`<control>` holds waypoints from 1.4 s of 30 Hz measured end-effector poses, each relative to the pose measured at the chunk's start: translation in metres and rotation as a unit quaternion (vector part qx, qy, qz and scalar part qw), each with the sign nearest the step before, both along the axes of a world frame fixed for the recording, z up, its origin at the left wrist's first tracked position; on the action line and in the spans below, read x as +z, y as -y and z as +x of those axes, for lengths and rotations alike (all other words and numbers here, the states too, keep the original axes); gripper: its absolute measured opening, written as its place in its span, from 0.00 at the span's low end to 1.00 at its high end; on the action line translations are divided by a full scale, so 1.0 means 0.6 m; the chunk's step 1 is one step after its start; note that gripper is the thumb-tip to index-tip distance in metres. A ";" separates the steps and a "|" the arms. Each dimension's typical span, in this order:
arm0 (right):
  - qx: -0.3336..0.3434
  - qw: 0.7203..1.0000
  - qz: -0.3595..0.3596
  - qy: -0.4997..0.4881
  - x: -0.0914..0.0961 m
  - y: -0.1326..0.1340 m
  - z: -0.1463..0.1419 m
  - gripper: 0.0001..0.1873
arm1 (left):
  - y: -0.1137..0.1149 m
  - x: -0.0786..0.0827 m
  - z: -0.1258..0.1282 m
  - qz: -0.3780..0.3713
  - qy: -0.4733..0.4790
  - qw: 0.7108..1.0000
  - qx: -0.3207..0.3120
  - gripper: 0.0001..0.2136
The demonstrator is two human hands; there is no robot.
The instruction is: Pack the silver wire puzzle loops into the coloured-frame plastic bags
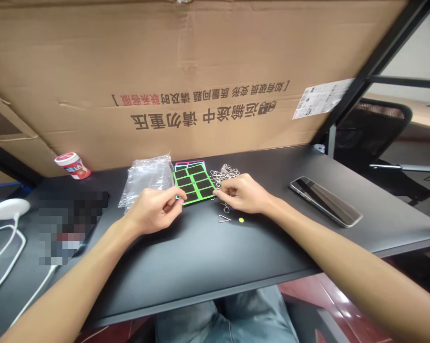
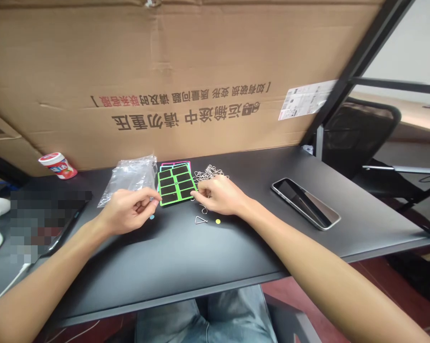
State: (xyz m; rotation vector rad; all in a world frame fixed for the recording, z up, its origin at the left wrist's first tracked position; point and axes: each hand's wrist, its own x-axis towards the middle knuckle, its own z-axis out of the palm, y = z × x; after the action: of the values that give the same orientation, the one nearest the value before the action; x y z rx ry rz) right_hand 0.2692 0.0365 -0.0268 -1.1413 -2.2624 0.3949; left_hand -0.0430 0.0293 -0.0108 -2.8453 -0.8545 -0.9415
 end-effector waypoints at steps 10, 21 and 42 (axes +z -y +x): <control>0.008 1.000 -0.001 0.002 -0.001 0.000 -0.001 0.23 | 0.001 0.001 0.001 -0.004 0.000 1.000 -0.001 0.06; 0.019 1.000 -0.002 0.010 -0.002 0.000 0.000 0.23 | 0.001 0.002 0.000 -0.008 -0.003 1.000 -0.002 0.06; 0.025 0.999 -0.006 0.020 -0.001 0.001 0.000 0.23 | 0.001 0.000 0.001 0.006 -0.002 1.000 -0.009 0.06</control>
State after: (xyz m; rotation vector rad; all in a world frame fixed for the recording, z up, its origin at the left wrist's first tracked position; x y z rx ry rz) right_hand 0.2690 0.0361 -0.0275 -1.1094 -2.3303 0.4099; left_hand -0.0426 0.0288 -0.0109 -2.8479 -0.8217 -0.9402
